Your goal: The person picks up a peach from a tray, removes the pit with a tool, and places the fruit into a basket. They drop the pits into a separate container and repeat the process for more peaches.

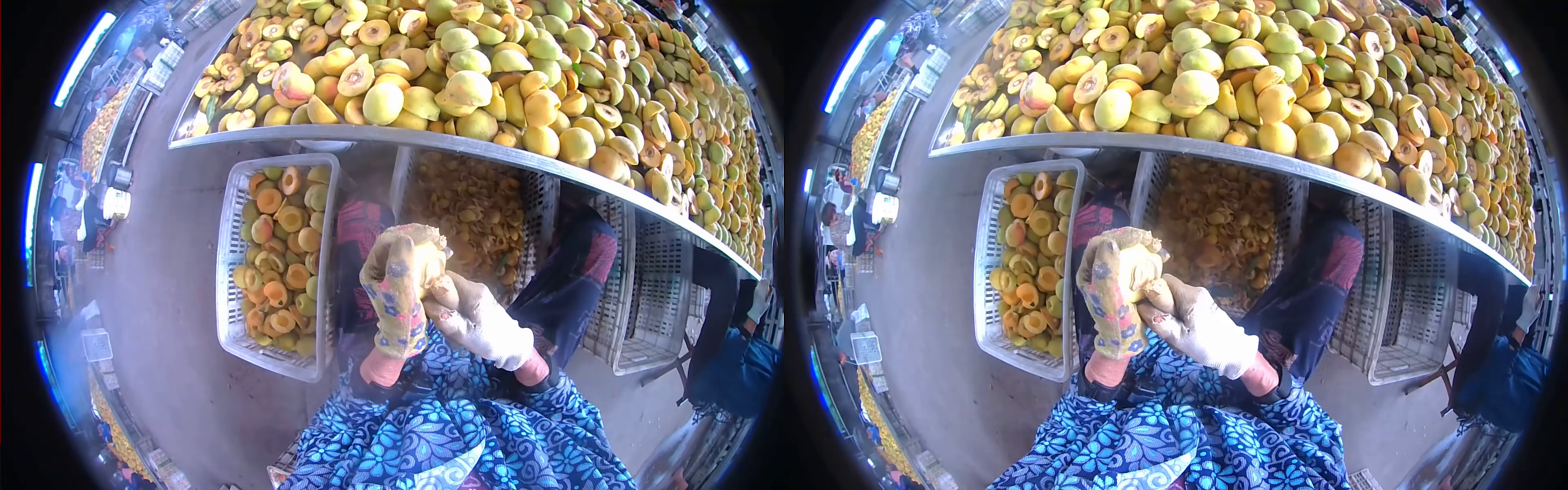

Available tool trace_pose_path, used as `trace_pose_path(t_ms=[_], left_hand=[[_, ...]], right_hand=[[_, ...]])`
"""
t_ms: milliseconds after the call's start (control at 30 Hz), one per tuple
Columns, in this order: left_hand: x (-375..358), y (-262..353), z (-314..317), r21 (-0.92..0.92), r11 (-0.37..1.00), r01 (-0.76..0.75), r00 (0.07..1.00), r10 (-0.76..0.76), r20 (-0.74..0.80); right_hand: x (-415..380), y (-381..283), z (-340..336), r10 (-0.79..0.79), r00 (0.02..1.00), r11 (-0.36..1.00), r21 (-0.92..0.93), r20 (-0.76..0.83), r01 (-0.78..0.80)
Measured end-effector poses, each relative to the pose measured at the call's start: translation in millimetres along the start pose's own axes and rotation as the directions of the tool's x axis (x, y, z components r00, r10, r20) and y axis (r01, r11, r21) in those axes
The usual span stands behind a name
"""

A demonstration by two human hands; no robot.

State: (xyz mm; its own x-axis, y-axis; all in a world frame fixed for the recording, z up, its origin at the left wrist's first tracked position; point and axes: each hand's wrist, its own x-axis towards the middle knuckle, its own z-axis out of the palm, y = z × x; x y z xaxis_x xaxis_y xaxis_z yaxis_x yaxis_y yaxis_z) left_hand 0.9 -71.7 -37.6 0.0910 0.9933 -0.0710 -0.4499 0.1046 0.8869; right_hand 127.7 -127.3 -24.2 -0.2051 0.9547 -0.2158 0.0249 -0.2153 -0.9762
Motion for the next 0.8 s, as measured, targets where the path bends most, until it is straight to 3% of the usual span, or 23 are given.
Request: trace_pose_path(t_ms=[100,133,267,433,500,567,633,767,800], left_hand=[[-1,1,7,-0.028,0.997,-0.067,0.998,0.067,-0.016],[0,3,7,-0.025,0.998,-0.065,0.998,0.064,-0.018],[5,5,7,0.060,0.998,0.028,0.999,-0.025,-0.040],[16,-5,9,0.077,0.996,0.052,0.995,-0.045,-0.084],[22,-8,8,0.125,0.980,0.155,0.986,-0.146,-0.085],[30,-3,10,0.140,0.971,0.195,0.981,-0.190,-0.047],[30,-2,11,0.156,0.959,0.236,0.972,-0.236,-0.019],[26,-6,16,0.241,0.949,0.204,0.978,-0.188,-0.090],[22,-5,18,0.323,0.944,0.072,0.996,-0.050,-0.077]], right_hand=[[5,7,-6,-0.060,0.996,0.995,-0.080,0.062,0.065],[6,0,-10,-0.009,0.995,0.994,-0.109,0.096,0.019],[20,19,-23,-0.127,0.972,0.983,-0.103,0.198,0.149],[30,33,-29,-0.141,0.968,0.982,-0.098,0.206,0.164],[32,37,-32,-0.173,0.967,0.975,-0.109,0.188,0.195],[35,35,-36,-0.106,0.979,0.970,-0.199,0.174,0.140],[35,43,-34,-0.142,0.979,0.975,-0.152,0.148,0.164],[36,40,-30,-0.180,0.972,0.981,-0.040,0.151,0.188],[35,38,-29,-0.183,0.967,0.982,-0.016,0.177,0.189]])
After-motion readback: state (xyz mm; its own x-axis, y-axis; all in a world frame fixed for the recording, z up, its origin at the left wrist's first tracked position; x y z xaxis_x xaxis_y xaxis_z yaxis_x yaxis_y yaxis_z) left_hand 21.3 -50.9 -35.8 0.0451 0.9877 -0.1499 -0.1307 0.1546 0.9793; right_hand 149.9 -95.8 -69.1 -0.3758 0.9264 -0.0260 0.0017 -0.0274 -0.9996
